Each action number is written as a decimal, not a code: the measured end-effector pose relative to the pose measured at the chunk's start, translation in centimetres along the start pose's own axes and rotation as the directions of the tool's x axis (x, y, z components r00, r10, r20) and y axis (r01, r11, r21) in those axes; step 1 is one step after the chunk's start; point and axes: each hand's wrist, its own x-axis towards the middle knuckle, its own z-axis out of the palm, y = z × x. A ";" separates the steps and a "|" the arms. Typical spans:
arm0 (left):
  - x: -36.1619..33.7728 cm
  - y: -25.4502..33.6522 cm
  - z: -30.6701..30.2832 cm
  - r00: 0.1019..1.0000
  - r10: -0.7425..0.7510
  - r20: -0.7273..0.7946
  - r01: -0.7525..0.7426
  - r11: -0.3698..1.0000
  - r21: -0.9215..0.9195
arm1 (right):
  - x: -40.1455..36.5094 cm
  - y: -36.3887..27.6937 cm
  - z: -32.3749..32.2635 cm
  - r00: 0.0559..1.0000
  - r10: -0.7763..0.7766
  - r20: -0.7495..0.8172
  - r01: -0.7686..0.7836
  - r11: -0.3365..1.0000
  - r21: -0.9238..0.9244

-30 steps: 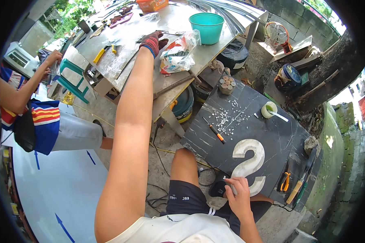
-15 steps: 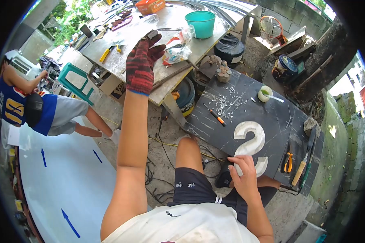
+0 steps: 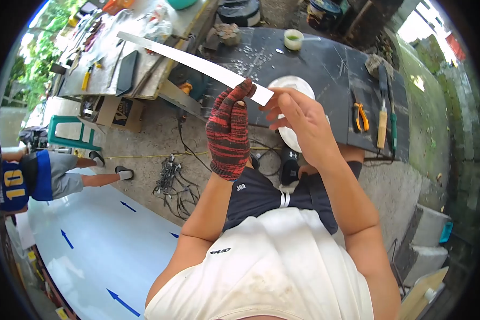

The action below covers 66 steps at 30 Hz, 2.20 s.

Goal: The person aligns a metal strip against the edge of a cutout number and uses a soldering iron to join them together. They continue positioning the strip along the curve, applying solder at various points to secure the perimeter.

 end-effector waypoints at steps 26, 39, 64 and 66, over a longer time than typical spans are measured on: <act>-4.2 -2.2 2.3 0.943 -0.332 0.025 0.332 0.932 -0.147 | -10.0 5.3 -10.9 0.942 0.208 -0.262 -0.156 0.966 0.207; -12.3 -3.4 0.9 0.926 -0.116 0.360 -0.087 0.861 0.501 | -9.9 7.9 -14.2 0.937 0.247 -0.246 -0.263 0.964 -0.037; -5.5 -10.2 6.8 0.660 -0.259 0.706 -0.324 0.749 0.578 | -11.1 15.2 -14.7 0.740 0.385 -0.551 -0.487 0.872 -0.045; -4.8 -9.8 7.1 0.636 -0.289 0.715 -0.324 0.741 0.588 | -11.2 16.0 -14.5 0.736 0.412 -0.538 -0.472 0.881 0.030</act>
